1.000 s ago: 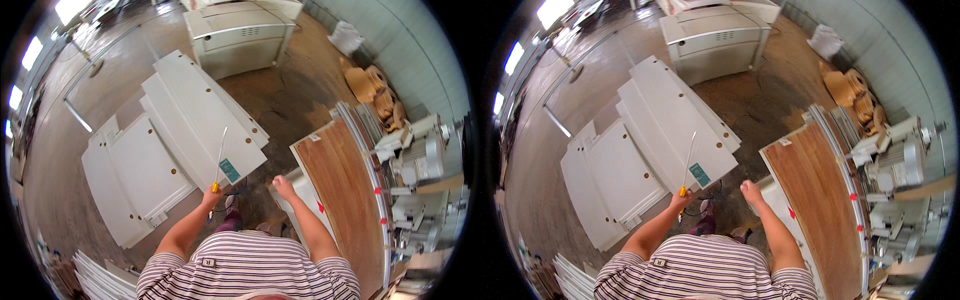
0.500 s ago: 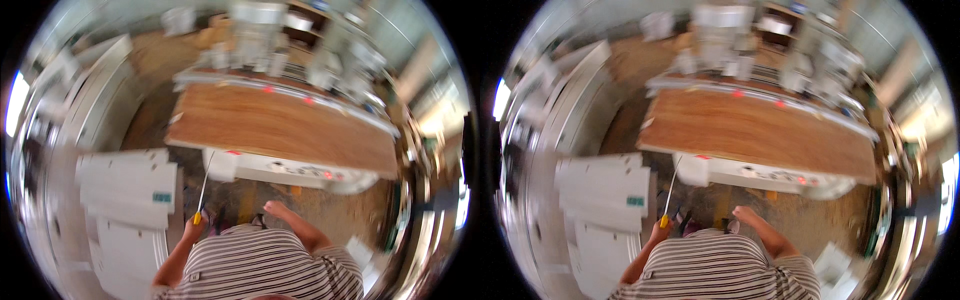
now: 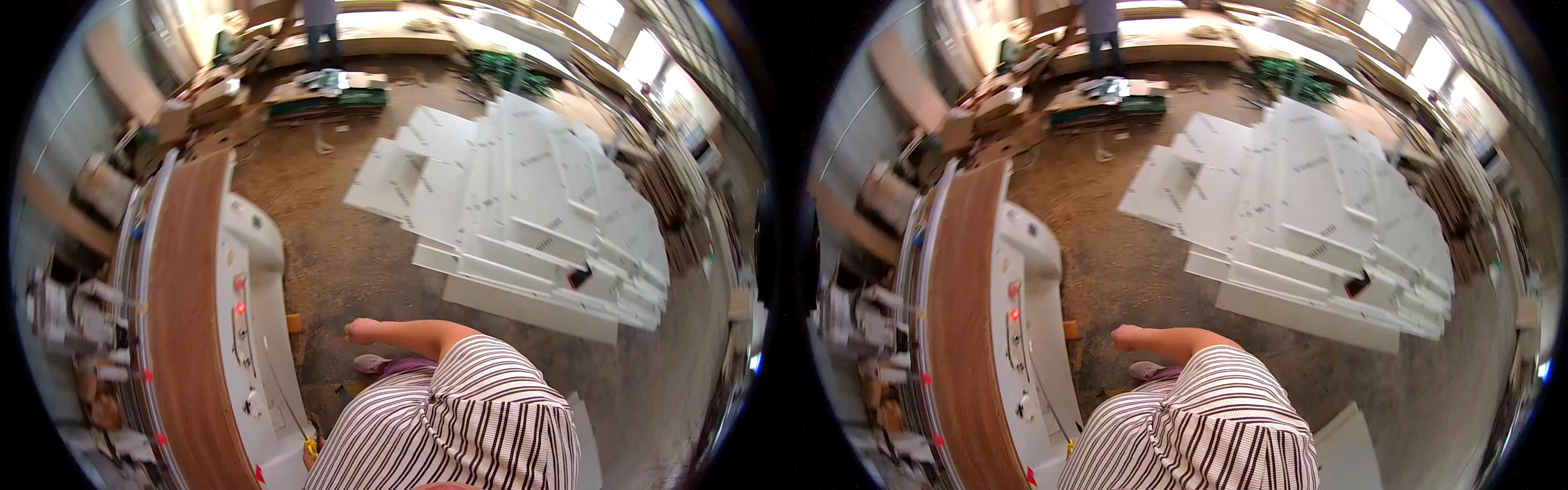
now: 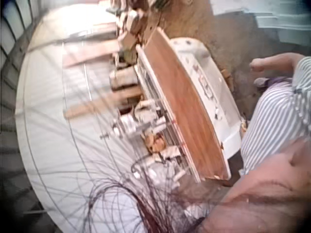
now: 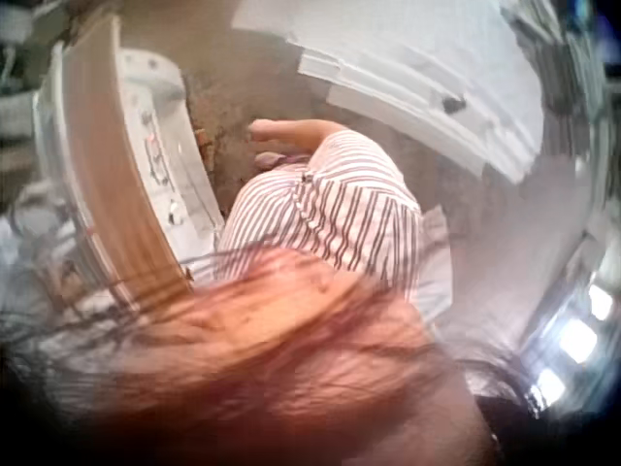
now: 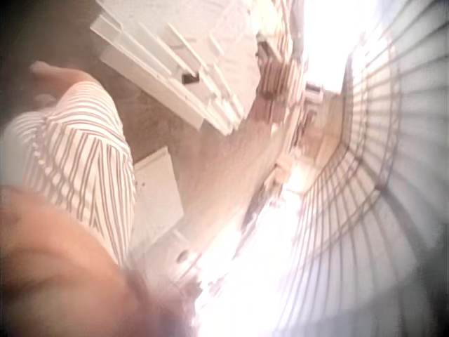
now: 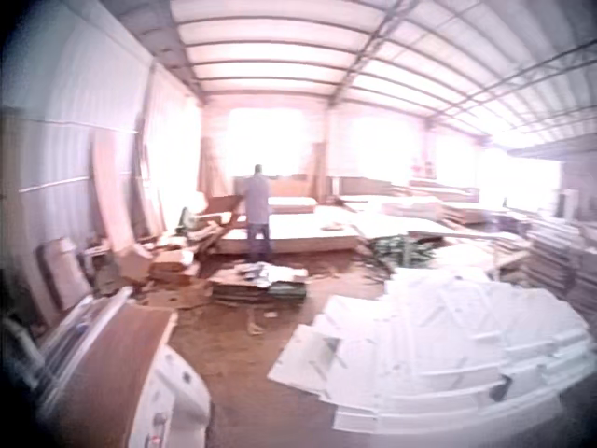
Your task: The person repeatedly picks up white panels from a stack, places them on a workbench, and then moves them to another stack. The person handles the panels one at a time, using a yellow tool in their left hand.
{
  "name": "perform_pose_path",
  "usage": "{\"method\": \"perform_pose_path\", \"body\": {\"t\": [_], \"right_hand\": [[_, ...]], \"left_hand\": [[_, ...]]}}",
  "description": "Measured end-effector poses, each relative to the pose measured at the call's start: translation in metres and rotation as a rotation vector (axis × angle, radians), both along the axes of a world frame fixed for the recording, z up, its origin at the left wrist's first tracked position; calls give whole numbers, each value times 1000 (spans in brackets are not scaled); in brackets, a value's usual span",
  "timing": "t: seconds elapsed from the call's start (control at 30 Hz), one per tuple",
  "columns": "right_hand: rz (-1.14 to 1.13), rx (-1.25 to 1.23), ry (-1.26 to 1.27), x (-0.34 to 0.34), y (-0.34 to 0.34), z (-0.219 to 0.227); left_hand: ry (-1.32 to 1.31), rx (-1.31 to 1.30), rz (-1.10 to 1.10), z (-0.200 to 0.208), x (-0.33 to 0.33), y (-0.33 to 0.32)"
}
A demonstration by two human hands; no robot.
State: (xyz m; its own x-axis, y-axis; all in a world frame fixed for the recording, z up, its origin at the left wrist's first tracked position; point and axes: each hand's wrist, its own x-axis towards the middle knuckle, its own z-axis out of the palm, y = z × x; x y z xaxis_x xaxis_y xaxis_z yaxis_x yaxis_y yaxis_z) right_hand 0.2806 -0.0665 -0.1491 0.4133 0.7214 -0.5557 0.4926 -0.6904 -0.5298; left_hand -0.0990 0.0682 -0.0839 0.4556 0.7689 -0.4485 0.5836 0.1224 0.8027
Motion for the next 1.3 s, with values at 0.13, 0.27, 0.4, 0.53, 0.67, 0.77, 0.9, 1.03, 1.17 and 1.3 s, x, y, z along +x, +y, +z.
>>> {"method": "perform_pose_path", "body": {"t": [0.13, 0.27, 0.4, 0.53, 0.67, 0.77, 0.9, 1.03, 1.17, 1.3], "right_hand": [[-224, -6, 4, -43, -109, -26], [-295, -141, 49, -77, -202, -62], [-686, -25, -55, -81, -276, -39], [-1086, 309, -494, -38, -341, -10], [-1575, 430, -734, 39, -442, 50], [-1692, 569, -1045, 104, -543, 93], [-1801, 263, -1360, 177, -701, 71], [-2152, 112, -1178, 227, -803, 52], [-2315, 594, -690, 250, -850, 50], [-2411, 958, -497, 261, -875, 47]], "left_hand": [[21, -25, -533, 21, 36, 37], [81, -103, -689, 89, 103, -8], [123, -81, -932, 130, 158, -52], [227, 6, -1112, 97, 199, -77], [112, -112, -1182, 75, 243, -121], [113, -119, -1187, 27, 272, -145], [261, -81, -1163, 16, 315, -191], [310, -85, -1097, 24, 343, -228], [342, -80, -1051, 29, 361, -252], [360, -59, -1052, 34, 384, -269]]}}
